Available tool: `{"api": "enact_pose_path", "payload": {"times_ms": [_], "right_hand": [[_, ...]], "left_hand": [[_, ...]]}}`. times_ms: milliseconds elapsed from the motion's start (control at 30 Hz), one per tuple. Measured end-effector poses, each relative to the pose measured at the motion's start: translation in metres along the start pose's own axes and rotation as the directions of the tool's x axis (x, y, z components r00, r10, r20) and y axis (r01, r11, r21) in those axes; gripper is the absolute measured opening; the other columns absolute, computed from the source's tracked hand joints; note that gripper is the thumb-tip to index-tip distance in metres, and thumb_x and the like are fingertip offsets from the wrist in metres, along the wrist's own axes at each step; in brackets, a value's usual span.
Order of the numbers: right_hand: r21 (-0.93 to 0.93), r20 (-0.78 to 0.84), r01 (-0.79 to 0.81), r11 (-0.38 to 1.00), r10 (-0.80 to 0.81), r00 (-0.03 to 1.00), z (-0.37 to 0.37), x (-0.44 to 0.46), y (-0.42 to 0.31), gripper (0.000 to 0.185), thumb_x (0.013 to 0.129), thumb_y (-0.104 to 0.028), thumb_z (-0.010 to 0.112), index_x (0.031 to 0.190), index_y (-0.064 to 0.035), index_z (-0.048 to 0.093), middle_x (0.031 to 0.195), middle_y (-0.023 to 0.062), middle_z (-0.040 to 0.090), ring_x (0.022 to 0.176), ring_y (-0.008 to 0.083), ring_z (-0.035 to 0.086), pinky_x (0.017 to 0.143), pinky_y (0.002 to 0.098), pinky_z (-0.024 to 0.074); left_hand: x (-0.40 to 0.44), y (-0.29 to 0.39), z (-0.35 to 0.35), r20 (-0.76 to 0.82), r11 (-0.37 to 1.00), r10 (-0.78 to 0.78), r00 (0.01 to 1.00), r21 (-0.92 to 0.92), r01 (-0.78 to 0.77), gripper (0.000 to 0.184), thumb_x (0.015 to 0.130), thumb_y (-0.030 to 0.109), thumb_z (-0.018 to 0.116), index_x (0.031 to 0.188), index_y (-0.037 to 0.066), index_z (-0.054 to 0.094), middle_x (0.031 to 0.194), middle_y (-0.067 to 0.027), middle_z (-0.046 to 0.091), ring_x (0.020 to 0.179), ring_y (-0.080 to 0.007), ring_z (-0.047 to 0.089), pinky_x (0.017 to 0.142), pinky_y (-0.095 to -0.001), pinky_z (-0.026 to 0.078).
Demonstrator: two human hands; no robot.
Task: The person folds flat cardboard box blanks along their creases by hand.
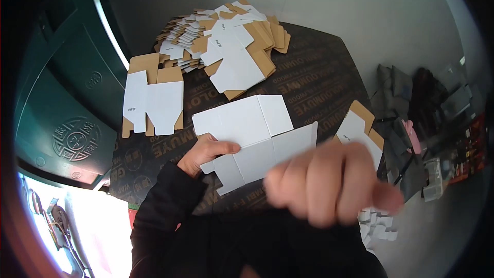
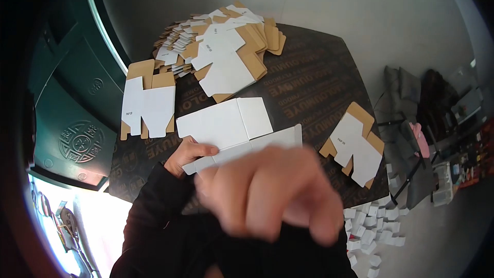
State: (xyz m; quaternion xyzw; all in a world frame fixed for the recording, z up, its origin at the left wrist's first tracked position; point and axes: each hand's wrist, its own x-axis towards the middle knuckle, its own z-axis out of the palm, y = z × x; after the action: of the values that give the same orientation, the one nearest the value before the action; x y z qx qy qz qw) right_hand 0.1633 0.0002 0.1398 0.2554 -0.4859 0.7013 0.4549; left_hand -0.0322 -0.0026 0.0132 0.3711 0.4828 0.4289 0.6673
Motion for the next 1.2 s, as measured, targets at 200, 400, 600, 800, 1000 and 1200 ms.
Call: {"api": "enact_pose_path", "payload": {"times_ms": [200,400,600,800,1000,1200], "right_hand": [[-0.775,-0.420,-0.368,0.514,0.016,0.907,-0.081,-0.031,-0.024,0.021,0.093,-0.021,0.049,0.080,-0.0057,0.054,0.072,0.0074,0.056,0.047,0.0129,0.037,0.047,0.0220,0.0312],[-0.806,-0.348,-0.381,-0.454,-0.158,0.924,-0.100,-0.056,0.009,0.024,0.082,-0.020,0.062,0.093,-0.0006,0.056,0.079,0.0127,0.058,0.072,0.0228,0.050,0.070,0.0293,0.0380],[-0.732,-0.286,-0.229,-0.642,-0.015,0.958,-0.091,-0.062,0.033,0.067,0.074,-0.034,0.073,0.122,0.0039,0.045,0.091,0.0151,0.057,0.085,0.0257,0.048,0.089,0.0403,0.0283],[-0.753,-0.329,-0.256,-0.606,0.009,0.944,-0.095,-0.066,0.041,0.080,0.072,-0.039,0.074,0.128,0.0063,0.040,0.088,0.0151,0.054,0.080,0.0260,0.044,0.087,0.0409,0.0264],[-0.761,-0.397,-0.314,-0.568,0.025,0.917,-0.101,-0.074,0.042,0.078,0.076,-0.036,0.071,0.131,0.0075,0.037,0.099,0.0185,0.053,0.087,0.0274,0.046,0.091,0.0423,0.0245],[-0.772,-0.271,-0.239,-0.589,-0.035,0.962,-0.111,-0.081,0.046,0.067,0.078,-0.025,0.068,0.129,0.0076,0.039,0.086,0.0131,0.051,0.079,0.0241,0.043,0.085,0.0394,0.0263]], "left_hand": [[0.011,-0.012,-0.005,-0.020,0.999,0.045,0.999,0.017,-0.044,0.043,0.074,0.003,0.069,0.114,-0.008,0.057,0.098,-0.0174,0.067,0.080,-0.0215,0.065,0.074,-0.0261,0.052],[0.010,-0.013,-0.003,-0.049,0.993,0.116,0.992,0.032,-0.115,0.034,0.077,0.011,0.072,0.103,-0.009,0.065,0.089,-0.0143,0.069,0.070,-0.0154,0.061,0.069,-0.0215,0.048],[0.016,-0.020,-0.009,0.024,0.988,0.149,0.989,0.048,-0.150,0.039,0.077,0.015,0.074,0.106,-0.009,0.064,0.102,-0.0178,0.067,0.081,-0.0190,0.062,0.074,-0.0235,0.049],[0.007,0.000,0.003,-0.011,0.987,0.066,0.998,0.146,-0.063,0.041,0.078,0.016,0.074,0.109,-0.010,0.063,0.111,-0.0200,0.064,0.090,-0.0214,0.062,0.077,-0.0243,0.049],[0.006,-0.004,0.002,-0.027,0.993,0.003,1.000,0.122,0.000,0.041,0.079,0.017,0.073,0.109,-0.010,0.063,0.114,-0.0215,0.062,0.092,-0.0227,0.061,0.077,-0.0249,0.049],[-0.001,0.007,0.009,-0.036,0.995,-0.016,0.999,0.095,0.019,0.036,0.079,0.013,0.073,0.106,-0.009,0.064,0.107,-0.0203,0.065,0.084,-0.0200,0.062,0.072,-0.0225,0.049]]}}
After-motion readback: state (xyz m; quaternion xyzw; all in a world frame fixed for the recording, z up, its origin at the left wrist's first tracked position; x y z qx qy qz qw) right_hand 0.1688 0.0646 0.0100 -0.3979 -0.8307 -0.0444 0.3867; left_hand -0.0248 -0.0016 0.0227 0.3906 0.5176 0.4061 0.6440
